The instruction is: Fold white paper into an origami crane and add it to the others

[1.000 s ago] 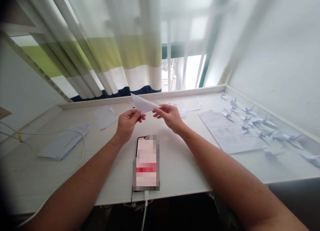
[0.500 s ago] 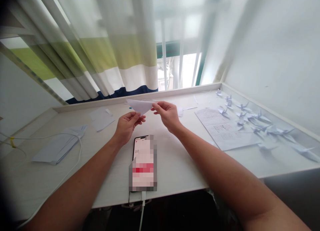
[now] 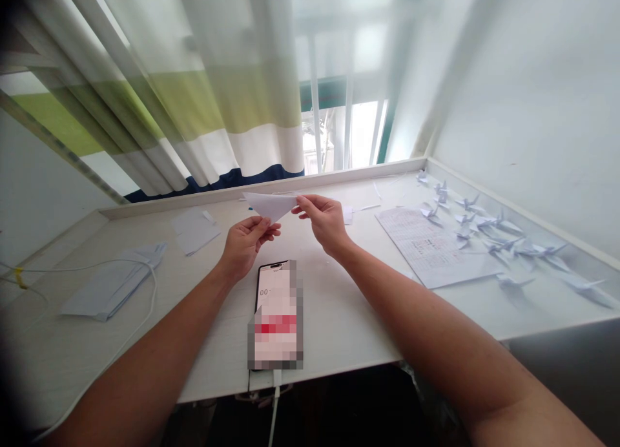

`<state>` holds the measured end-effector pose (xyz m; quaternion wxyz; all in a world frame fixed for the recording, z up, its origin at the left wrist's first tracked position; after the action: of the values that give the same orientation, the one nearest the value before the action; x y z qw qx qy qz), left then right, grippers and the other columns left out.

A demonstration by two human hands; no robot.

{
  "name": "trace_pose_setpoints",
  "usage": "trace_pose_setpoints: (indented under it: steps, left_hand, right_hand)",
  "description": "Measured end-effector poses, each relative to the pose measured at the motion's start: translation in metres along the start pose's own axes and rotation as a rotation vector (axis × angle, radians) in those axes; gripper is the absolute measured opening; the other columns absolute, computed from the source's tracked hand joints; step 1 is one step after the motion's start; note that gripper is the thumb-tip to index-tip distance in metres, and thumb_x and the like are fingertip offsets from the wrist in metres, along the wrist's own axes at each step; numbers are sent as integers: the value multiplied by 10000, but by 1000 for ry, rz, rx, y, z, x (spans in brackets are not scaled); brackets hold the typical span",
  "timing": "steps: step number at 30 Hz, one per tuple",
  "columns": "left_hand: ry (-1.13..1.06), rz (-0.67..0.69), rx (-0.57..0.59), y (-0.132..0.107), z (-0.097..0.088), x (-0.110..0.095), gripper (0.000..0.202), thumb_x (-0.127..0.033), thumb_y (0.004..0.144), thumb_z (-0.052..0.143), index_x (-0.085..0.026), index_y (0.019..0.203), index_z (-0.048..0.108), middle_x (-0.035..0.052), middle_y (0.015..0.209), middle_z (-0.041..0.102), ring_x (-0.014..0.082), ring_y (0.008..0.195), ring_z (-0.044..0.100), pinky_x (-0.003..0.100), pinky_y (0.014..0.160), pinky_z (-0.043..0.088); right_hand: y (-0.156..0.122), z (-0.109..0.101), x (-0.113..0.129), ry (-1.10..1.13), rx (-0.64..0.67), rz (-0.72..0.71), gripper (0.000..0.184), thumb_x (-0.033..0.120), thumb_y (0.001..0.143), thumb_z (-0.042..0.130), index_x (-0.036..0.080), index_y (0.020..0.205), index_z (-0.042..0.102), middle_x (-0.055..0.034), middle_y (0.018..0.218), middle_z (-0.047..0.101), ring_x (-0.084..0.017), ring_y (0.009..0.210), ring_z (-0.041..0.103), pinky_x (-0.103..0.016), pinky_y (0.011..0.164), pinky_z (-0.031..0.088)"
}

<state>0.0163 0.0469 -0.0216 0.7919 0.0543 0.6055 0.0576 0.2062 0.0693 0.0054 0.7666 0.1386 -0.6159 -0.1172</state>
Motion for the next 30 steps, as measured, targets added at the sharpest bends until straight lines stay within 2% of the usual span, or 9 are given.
trace_pose_setpoints:
  steps: [10, 23, 30]
  left_hand:
    - [5, 10, -7, -1, 1, -5, 322, -441, 788, 860, -144, 866, 762, 118, 864, 822, 206, 733, 752, 336, 717, 532]
    - [79, 37, 48, -5, 2, -9, 367, -494, 814, 859, -140, 867, 777, 100, 802, 794, 194, 718, 723, 341, 719, 521]
    - [127, 58, 98, -4, 0, -7, 376, -519, 853, 823, -145, 847, 783, 123, 835, 815, 213, 724, 736, 358, 723, 519]
  right_hand:
    - [2, -2, -2, 8, 1, -4, 197, 413, 870, 790, 225, 896, 840, -52, 827, 796, -204, 832, 745, -393, 818, 604]
    - [0, 0, -6, 21, 6, 68, 270, 486, 831, 829, 222, 890, 821, -53, 854, 791, -204, 824, 749, -375, 787, 608]
    - [3, 0, -10, 131, 119, 150, 317, 507, 777, 891, 206, 848, 822, -37, 804, 777, -170, 755, 722, -368, 824, 604]
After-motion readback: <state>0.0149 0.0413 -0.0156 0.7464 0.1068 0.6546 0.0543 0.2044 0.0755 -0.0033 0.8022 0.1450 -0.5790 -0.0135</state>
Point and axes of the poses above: each hand's wrist, its own y-axis towards the middle knuckle, its own z-axis out of the palm, x = y × z, the point moved 1 cm from there along y, towards the middle knuckle
